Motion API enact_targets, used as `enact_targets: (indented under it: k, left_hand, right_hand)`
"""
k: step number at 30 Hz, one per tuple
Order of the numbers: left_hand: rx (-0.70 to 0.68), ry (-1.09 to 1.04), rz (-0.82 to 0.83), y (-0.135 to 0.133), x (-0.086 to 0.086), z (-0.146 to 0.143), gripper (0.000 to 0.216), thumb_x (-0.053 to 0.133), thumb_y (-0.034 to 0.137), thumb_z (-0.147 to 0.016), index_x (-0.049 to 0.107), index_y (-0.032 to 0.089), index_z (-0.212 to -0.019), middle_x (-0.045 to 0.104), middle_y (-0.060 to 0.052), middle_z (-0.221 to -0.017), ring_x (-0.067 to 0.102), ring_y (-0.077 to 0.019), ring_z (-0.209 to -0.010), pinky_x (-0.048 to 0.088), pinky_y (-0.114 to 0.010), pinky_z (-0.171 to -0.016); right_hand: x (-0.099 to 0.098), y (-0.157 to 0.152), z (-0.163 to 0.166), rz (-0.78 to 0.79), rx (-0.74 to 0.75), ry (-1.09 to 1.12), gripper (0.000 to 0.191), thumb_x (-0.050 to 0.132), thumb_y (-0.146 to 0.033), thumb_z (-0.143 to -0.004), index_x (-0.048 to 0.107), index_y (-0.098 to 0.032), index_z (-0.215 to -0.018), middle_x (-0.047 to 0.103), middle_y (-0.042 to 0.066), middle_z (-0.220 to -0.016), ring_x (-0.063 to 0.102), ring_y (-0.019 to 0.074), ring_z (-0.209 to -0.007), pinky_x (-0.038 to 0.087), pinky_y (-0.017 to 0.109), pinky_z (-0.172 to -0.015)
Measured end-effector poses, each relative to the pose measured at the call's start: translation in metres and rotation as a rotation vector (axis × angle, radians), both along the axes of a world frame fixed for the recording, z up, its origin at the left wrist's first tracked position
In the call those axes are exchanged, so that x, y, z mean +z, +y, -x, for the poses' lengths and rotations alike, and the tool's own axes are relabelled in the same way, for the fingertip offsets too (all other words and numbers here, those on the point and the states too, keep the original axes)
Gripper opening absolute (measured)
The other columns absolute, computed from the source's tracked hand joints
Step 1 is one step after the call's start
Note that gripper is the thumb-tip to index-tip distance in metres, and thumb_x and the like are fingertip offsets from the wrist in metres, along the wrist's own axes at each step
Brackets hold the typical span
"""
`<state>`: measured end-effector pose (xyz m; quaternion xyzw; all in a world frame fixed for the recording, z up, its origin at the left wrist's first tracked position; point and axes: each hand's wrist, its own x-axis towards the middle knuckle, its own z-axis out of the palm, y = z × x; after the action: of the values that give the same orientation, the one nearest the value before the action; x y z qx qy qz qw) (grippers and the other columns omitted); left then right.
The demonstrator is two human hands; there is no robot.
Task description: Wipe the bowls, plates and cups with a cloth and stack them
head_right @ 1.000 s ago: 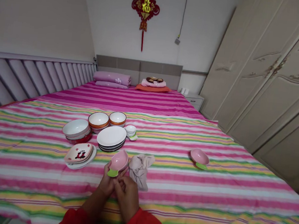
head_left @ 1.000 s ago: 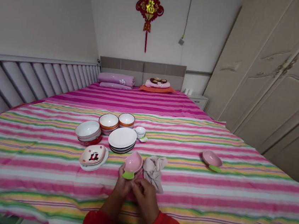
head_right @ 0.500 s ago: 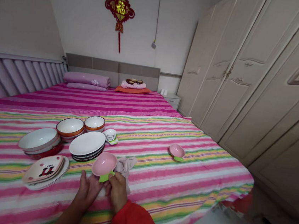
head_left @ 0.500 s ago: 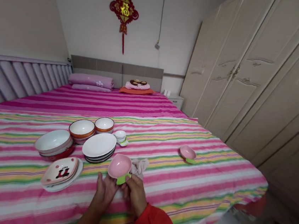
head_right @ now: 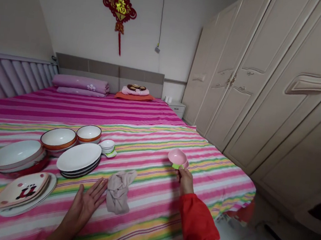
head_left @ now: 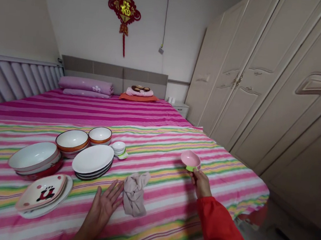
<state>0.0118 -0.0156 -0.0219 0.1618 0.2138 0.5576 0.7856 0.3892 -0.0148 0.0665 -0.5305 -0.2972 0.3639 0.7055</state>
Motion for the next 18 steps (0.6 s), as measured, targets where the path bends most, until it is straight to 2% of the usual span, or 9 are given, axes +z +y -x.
enact_targets:
  k: [3, 7, 10, 15, 18]
  left_hand:
    - [0.015, 0.047, 0.012, 0.000, 0.003, -0.001, 0.060, 0.040, 0.057, -0.089, 0.039, 0.028, -0.141, 0.047, -0.012, -0.141, 0.048, -0.0246, -0.127, 0.041, -0.041, -0.102]
    - [0.034, 0.122, 0.028, 0.000, 0.004, -0.001, 0.060, 0.042, 0.058, -0.088, 0.040, 0.030, -0.141, 0.045, -0.011, -0.143, 0.045, -0.0252, -0.130, 0.037, -0.043, -0.105]
    - [0.015, 0.129, 0.029, 0.000, 0.005, 0.000, 0.059, 0.041, 0.059, -0.088, 0.042, 0.030, -0.140, 0.044, -0.010, -0.143, 0.043, -0.0251, -0.132, 0.032, -0.044, -0.109]
    - [0.034, 0.178, 0.046, -0.001, 0.008, -0.001, 0.058, 0.041, 0.058, -0.088, 0.049, 0.027, -0.136, 0.046, -0.012, -0.142, 0.039, -0.0264, -0.134, 0.025, -0.048, -0.112]
    - [0.044, 0.194, 0.051, -0.002, 0.012, -0.003, 0.056, 0.042, 0.057, -0.088, 0.051, 0.026, -0.134, 0.047, -0.012, -0.141, 0.038, -0.0270, -0.135, 0.024, -0.050, -0.112]
  right_hand:
    - [-0.005, 0.006, -0.026, 0.037, -0.030, 0.003, 0.041, 0.076, -0.049, -0.053, 0.050, -0.017, -0.055, 0.049, -0.004, -0.044, 0.029, 0.0036, -0.035, 0.017, 0.020, -0.035]
    - [-0.011, 0.012, -0.045, 0.093, -0.013, 0.001, 0.038, 0.074, -0.046, -0.057, 0.049, -0.017, -0.053, 0.049, -0.003, -0.043, 0.028, 0.0032, -0.032, 0.017, 0.020, -0.033]
    - [-0.015, 0.014, -0.051, 0.139, 0.014, -0.001, 0.036, 0.072, -0.043, -0.061, 0.049, -0.016, -0.054, 0.049, -0.002, -0.043, 0.028, 0.0031, -0.031, 0.017, 0.020, -0.031]
    - [-0.021, 0.013, -0.056, 0.212, 0.065, -0.011, 0.040, 0.070, -0.046, -0.068, 0.046, -0.018, -0.053, 0.034, -0.006, -0.033, 0.026, 0.0044, -0.028, 0.017, 0.019, -0.029]
    - [-0.024, 0.013, -0.057, 0.242, 0.069, -0.024, 0.039, 0.069, -0.046, -0.068, 0.047, -0.018, -0.056, 0.040, -0.005, -0.037, 0.027, 0.0035, -0.028, 0.017, 0.018, -0.029]
